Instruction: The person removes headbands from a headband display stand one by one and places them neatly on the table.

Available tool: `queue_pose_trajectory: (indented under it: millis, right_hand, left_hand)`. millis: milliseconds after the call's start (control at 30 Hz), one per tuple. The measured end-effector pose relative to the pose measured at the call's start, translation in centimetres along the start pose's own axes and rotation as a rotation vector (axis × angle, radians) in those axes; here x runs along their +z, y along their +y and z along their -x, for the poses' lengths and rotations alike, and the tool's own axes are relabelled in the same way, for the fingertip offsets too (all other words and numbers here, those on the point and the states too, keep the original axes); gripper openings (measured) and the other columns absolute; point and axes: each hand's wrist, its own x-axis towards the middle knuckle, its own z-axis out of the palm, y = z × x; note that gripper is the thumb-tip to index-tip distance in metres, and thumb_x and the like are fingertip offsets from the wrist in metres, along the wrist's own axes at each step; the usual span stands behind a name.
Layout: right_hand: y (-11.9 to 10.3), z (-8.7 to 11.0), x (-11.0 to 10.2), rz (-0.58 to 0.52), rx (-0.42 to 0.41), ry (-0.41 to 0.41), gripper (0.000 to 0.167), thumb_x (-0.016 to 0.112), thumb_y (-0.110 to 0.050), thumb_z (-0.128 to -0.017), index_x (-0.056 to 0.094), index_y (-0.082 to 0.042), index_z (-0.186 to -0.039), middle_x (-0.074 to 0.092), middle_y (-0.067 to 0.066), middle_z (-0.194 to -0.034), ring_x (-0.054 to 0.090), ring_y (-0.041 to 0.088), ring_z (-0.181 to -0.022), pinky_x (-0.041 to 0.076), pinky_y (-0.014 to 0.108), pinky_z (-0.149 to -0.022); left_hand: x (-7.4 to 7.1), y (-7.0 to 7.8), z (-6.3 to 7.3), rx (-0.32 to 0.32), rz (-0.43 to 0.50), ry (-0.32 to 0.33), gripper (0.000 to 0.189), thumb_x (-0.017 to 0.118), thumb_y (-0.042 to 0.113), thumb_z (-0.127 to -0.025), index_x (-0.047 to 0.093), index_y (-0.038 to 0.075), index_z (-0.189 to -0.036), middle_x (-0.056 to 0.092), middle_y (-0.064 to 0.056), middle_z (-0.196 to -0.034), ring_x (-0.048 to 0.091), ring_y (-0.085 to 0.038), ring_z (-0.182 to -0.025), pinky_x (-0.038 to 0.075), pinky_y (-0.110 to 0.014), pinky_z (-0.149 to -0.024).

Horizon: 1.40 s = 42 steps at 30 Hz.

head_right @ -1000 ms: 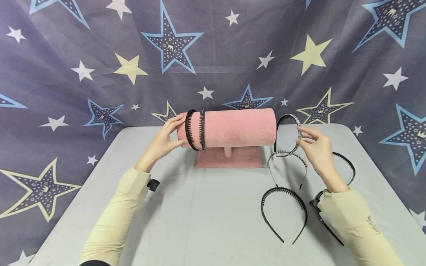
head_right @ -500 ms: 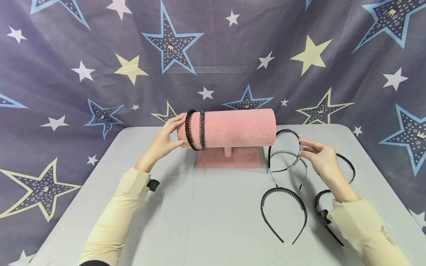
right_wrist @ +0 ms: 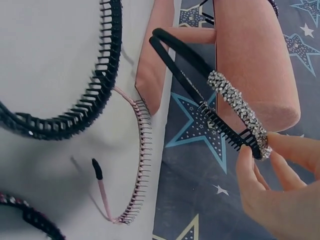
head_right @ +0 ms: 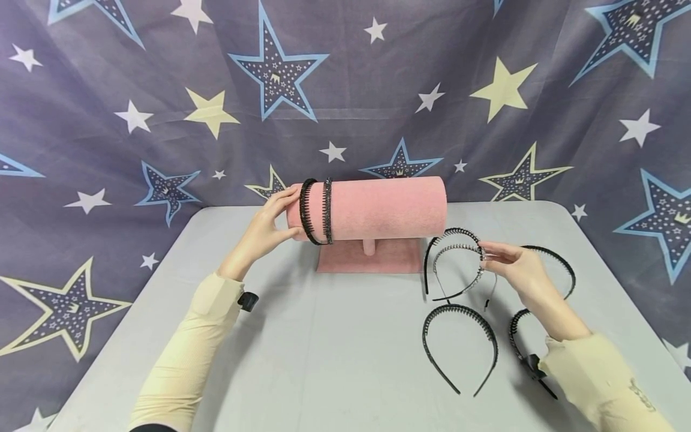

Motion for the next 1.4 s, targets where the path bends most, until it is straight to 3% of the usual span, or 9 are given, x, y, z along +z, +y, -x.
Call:
queue_pose_trajectory:
  millis: [233,400,800,1033,1400]
  right_hand:
    - [0.5,0.0,0.7,-0.176,-0.024,-0.101,0.035,0.061,0.000,-0.080,0.066,-0.026,-0.103,0.064,-0.019,-0.091,0.058,-0.004,-0.082,0.045,0.006,-0.072]
    - [0.6,-0.1,1.4,-0.207,0.004,-0.144,0.036,0.061,0.001,-0.080,0.066,-0.025,-0.103,0.064,-0.018,-0.093,0.058,-0.003,-0.083,0.046,0.008,-0.073]
    - [0.4,-0.3,3.2,-0.170,0.035,-0.216,0.032,0.059,-0.002,-0.081,0.064,-0.021,-0.106,0.061,-0.021,-0.096,0.061,0.002,-0.083,0.048,0.013,-0.076]
    - [0.2,-0.5,4.3,-0.088,0.043,-0.242,0.040,0.062,-0.009,-0.081,0.054,-0.002,-0.120,0.058,-0.023,-0.099,0.059,0.001,-0.087,0.047,0.014,-0.077]
    - [0.0,-0.9,6.3,-0.034,0.012,-0.298,0.047,0.060,-0.004,-0.080,0.044,0.013,-0.121,0.060,0.006,-0.111,0.057,0.002,-0.087,0.048,0.018,-0.078]
  left_hand:
    - [0.0,0.0,0.1,-0.002,-0.003,0.003,0.063,0.072,-0.002,-0.068,0.045,-0.005,-0.125,0.039,-0.016,-0.134,0.032,-0.026,-0.126,0.026,-0.031,-0.106]
    - [0.0,0.0,0.0,-0.001,0.003,0.001,0.064,0.072,-0.002,-0.067,0.045,-0.005,-0.125,0.038,-0.016,-0.134,0.032,-0.027,-0.126,0.026,-0.031,-0.106]
    - [0.0,0.0,0.1,0.003,-0.006,0.003,0.063,0.072,-0.001,-0.067,0.045,-0.005,-0.125,0.039,-0.016,-0.133,0.033,-0.027,-0.125,0.027,-0.033,-0.105]
    - [-0.1,0.0,0.0,0.002,-0.006,0.004,0.064,0.073,-0.002,-0.067,0.045,-0.005,-0.125,0.039,-0.016,-0.133,0.033,-0.026,-0.125,0.027,-0.032,-0.105]
    - [-0.1,0.1,0.0,-0.001,-0.012,0.000,0.064,0.072,-0.001,-0.067,0.045,-0.004,-0.125,0.039,-0.016,-0.133,0.033,-0.026,-0.126,0.027,-0.032,-0.105]
